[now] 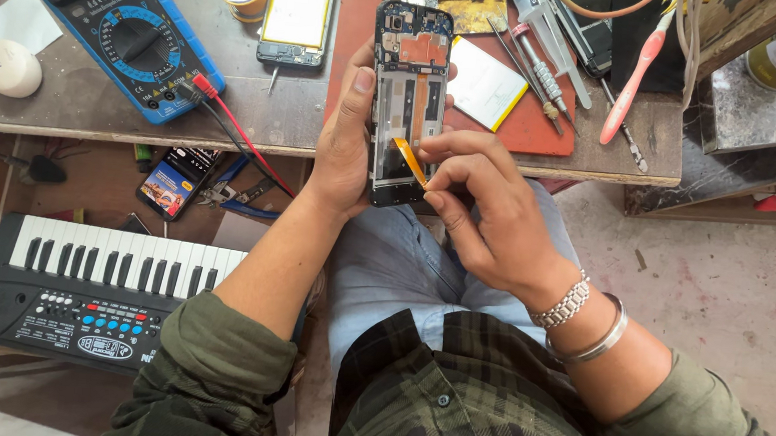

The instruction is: The person cleans a phone battery with a small tool, then works on the opened phone frame with tweezers, positioning components inside the chassis. They handle the battery, the disassembled phone body, and a replacement screen, pressing the screen onto the phone at the end.

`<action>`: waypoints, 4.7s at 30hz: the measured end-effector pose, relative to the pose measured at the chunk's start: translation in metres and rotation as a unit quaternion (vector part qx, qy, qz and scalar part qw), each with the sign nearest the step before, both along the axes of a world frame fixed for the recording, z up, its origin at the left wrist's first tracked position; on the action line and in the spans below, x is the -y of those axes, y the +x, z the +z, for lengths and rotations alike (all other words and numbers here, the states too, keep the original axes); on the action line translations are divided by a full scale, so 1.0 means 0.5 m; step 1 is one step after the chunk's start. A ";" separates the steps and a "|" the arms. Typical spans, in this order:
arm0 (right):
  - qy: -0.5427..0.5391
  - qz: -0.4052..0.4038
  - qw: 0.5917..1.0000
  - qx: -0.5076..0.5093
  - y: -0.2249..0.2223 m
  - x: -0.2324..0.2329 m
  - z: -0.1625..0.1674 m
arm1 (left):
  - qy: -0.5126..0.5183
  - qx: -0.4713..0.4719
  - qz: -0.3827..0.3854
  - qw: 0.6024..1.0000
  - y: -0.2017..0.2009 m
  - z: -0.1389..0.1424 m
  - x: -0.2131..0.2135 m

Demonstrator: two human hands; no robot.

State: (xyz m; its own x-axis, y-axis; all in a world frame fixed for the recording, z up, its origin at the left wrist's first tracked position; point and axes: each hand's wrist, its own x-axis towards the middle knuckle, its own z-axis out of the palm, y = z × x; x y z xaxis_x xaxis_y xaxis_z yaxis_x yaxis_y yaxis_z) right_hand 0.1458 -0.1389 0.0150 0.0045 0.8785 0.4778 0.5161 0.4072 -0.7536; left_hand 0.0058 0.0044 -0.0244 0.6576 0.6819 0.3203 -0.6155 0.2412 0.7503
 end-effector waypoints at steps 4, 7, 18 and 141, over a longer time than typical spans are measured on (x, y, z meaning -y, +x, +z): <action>-0.010 0.025 0.999 -0.017 -0.004 -0.001 -0.010 | 0.016 0.000 0.007 1.000 0.001 -0.006 -0.003; -0.014 0.038 0.999 -0.013 0.000 -0.002 -0.010 | 0.015 -0.002 0.003 1.000 0.001 -0.009 -0.005; -0.019 0.033 0.999 0.036 0.006 0.002 -0.001 | 0.009 -0.002 0.006 1.000 0.002 -0.014 -0.002; 0.024 -0.146 0.986 -0.078 -0.029 -0.024 -0.063 | -0.078 0.013 0.010 0.997 -0.012 0.004 0.003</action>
